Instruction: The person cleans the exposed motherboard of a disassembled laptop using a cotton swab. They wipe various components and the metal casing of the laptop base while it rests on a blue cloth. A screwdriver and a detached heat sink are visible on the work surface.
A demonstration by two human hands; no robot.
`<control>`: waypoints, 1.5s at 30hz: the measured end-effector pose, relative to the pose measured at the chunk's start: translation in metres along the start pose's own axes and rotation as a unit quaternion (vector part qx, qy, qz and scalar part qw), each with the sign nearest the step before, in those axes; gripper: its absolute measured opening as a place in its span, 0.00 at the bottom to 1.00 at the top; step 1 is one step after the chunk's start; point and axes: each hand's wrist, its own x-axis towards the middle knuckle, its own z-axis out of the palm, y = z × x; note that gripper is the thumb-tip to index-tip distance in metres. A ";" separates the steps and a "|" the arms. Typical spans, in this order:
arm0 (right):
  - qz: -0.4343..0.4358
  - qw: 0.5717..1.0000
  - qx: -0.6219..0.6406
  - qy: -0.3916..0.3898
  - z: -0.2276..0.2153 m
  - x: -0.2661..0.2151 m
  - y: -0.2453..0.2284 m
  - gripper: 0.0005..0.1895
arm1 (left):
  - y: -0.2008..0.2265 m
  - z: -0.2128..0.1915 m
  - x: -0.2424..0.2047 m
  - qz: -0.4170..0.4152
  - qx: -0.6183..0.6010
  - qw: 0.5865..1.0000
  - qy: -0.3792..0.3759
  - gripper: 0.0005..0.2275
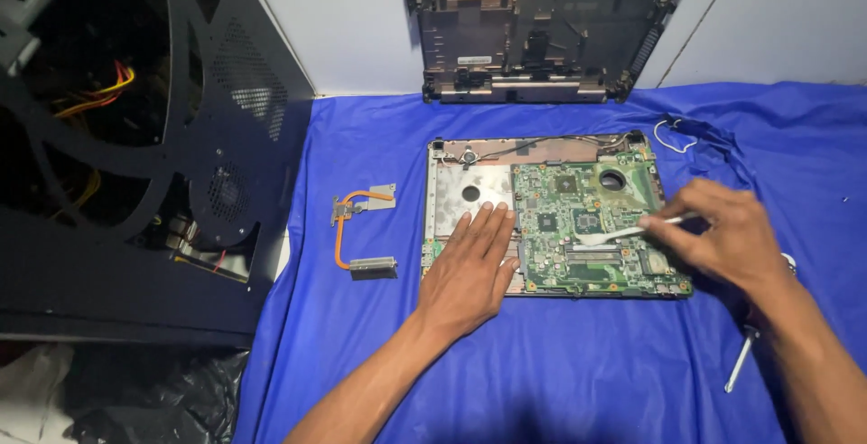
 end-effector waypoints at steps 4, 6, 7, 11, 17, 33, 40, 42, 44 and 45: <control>0.067 0.990 -0.124 0.031 -0.001 -0.017 0.020 0.15 | 0.001 -0.001 0.001 0.010 0.002 1.000 0.008 0.25; 0.015 0.999 -0.028 0.024 -0.004 -0.011 -0.006 0.14 | 0.000 -0.003 0.001 0.013 0.012 1.000 0.008 0.25; 0.016 0.999 -0.029 0.024 -0.005 -0.011 -0.006 0.14 | 0.001 -0.002 0.002 0.014 0.011 1.000 0.009 0.25; 0.057 0.993 -0.091 0.041 0.000 -0.022 0.010 0.17 | 0.002 -0.005 0.002 0.012 0.015 1.000 0.005 0.25; 0.056 0.994 -0.087 0.044 0.009 -0.018 -0.002 0.16 | 0.002 -0.006 0.003 0.011 0.020 1.000 0.004 0.25; 0.104 0.975 -0.174 0.089 0.017 -0.010 0.005 0.16 | 0.003 -0.005 0.003 0.011 0.019 1.000 0.010 0.25; 0.086 0.983 -0.133 0.090 0.011 -0.001 -0.013 0.13 | 0.004 -0.005 0.003 0.011 0.018 1.000 0.013 0.25; 0.047 0.995 -0.072 0.050 0.007 0.005 -0.023 0.11 | 0.003 -0.004 0.002 0.011 0.018 1.000 0.008 0.25; 0.053 0.993 -0.082 0.065 0.012 0.006 -0.022 0.10 | 0.002 -0.004 0.003 0.009 0.016 1.000 0.008 0.25; 0.063 0.991 -0.093 0.078 0.014 0.005 -0.022 0.09 | 0.002 -0.003 0.002 0.007 0.011 1.000 0.005 0.25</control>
